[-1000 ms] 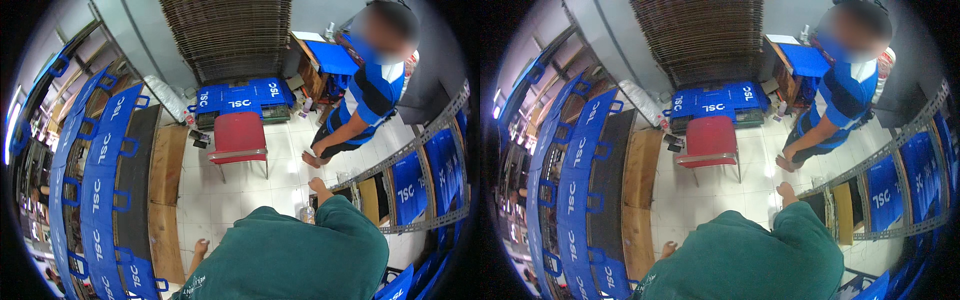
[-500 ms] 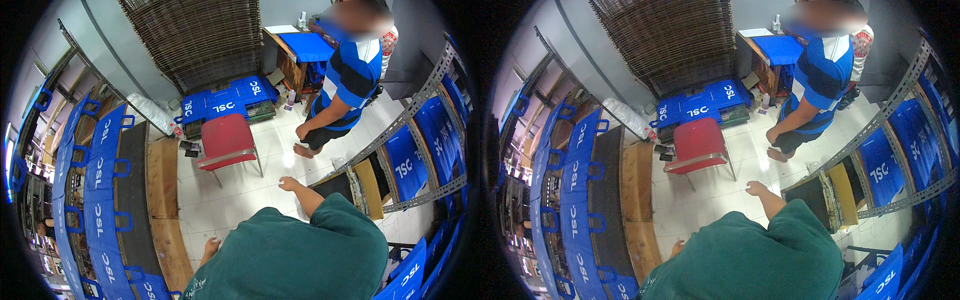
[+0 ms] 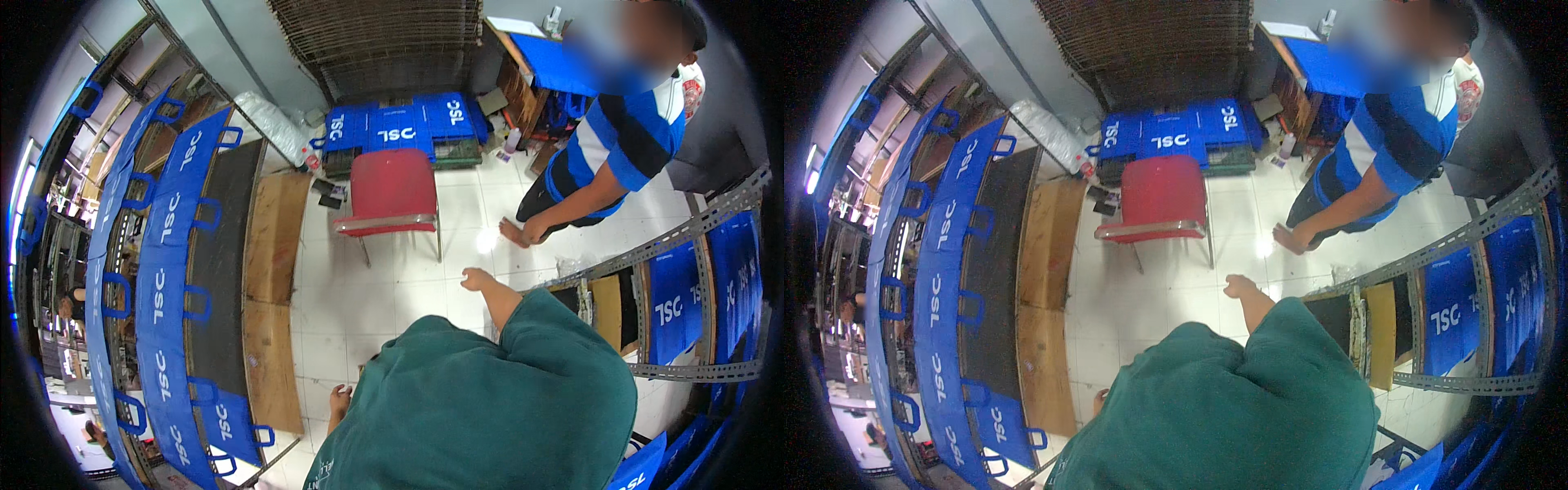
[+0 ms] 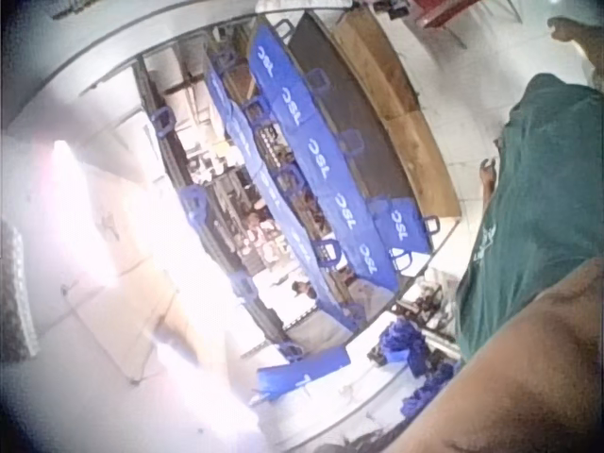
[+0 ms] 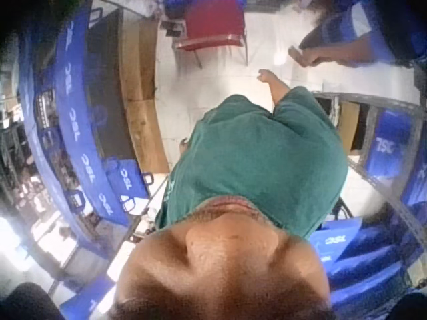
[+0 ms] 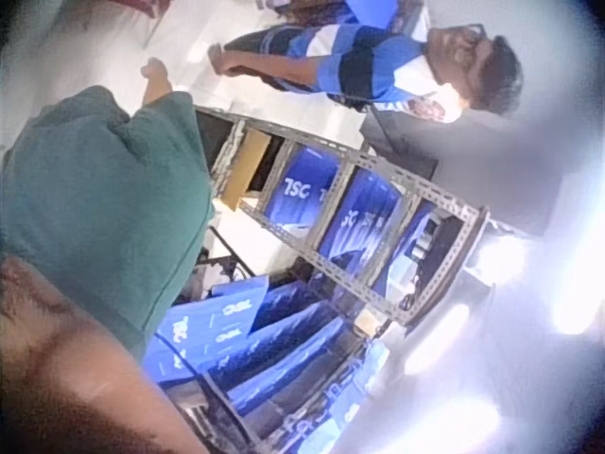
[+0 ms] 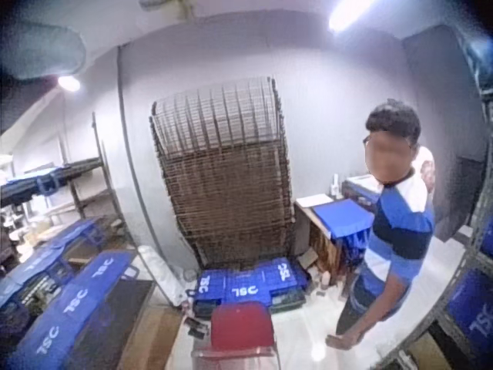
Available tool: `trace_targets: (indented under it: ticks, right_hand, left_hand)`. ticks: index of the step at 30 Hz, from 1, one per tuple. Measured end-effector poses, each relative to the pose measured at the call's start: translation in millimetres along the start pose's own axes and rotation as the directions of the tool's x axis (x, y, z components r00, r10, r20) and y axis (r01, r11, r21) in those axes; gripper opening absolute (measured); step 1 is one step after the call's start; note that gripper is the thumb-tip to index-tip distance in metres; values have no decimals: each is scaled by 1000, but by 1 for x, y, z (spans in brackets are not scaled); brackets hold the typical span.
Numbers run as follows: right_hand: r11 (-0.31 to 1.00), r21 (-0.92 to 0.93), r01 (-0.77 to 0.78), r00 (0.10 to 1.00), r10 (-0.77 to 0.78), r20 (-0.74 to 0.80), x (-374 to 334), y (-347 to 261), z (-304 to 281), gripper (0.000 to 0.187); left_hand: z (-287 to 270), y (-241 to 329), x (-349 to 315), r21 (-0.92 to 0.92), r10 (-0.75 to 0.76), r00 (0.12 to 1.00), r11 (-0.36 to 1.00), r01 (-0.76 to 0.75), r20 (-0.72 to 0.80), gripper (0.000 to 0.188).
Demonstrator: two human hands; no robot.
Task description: The person repeatedly picks up blue tote bags from a table, folds them by hand, and places them into a wire basket. The task involves handling the bags one at a time in a repetitive cycle within a storage room.
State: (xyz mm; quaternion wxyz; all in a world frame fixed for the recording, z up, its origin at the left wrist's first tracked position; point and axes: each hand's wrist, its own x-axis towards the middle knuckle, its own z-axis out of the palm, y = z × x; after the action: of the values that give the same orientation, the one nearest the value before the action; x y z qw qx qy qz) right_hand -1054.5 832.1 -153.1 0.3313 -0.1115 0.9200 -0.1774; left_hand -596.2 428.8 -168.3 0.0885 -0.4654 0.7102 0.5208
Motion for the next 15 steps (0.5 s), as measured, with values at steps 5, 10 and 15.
trace_targets:
  ticks: [5, 10, 15]
  right_hand:
    - [994, 87, 59, 998, -57, -27, 1, -42, -12, 48]
    - [990, 86, 110, 994, -109, -16, -1, -51, -7, 47]
    - [994, 22, 107, 994, -107, -11, 7, -9, 0, 46]
  left_hand:
    - [6, -60, -23, 203, 7, 1000, 979, -13, 28, 47]
    - [0, -56, -31, 272, 60, 998, 960, -63, 20, 49]
    - [-17, 31, -5, 313, 31, 996, 950, -3, -84, 50]
